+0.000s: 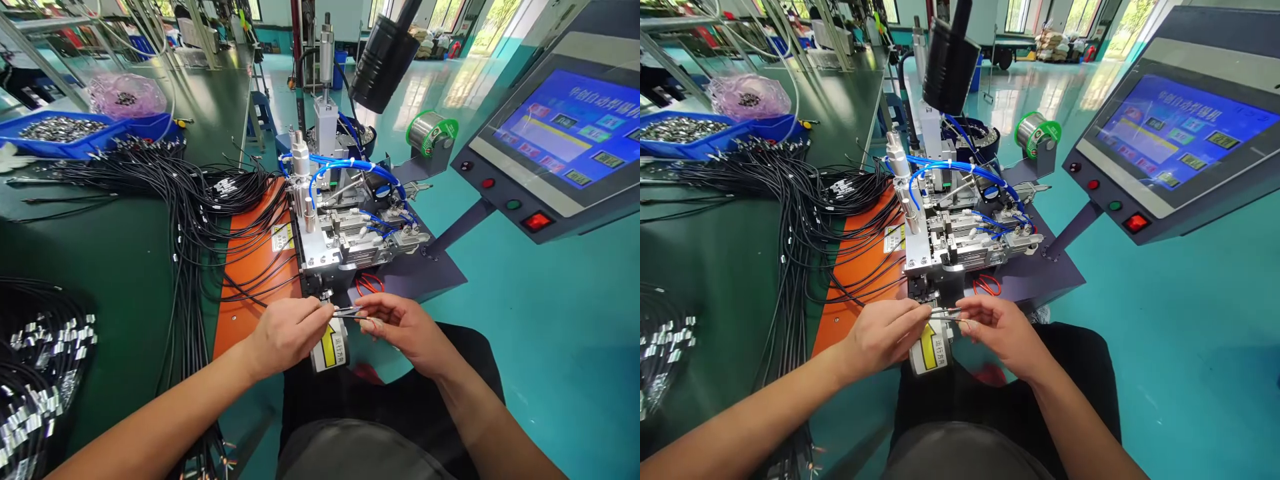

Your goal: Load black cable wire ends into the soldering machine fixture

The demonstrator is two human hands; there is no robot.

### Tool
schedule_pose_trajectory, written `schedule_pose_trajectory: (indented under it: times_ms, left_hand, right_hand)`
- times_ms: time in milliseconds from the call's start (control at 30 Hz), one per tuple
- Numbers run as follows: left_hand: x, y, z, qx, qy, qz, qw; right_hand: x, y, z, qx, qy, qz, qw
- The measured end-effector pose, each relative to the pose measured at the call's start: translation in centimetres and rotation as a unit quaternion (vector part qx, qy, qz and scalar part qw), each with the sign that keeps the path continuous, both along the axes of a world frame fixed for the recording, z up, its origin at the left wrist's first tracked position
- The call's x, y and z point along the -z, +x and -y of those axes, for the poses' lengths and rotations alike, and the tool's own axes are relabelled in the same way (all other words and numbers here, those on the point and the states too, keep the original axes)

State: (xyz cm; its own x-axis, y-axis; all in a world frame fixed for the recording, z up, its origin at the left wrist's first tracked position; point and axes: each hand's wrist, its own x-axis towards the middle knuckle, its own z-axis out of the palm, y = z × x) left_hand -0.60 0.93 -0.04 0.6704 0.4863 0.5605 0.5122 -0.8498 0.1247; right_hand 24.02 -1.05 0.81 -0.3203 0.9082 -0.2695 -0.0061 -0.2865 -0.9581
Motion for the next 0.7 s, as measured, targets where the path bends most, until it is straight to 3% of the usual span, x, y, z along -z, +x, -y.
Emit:
schedule_pose_trajectory:
  times_ms: [700]
  left_hand:
    - [0.2,0.4,-0.1,-0.042,-0.045,-0.016,0.998]
  right_hand:
    - [0.1,-2.6,-0.9,0.069,0.040,0.046,0.996]
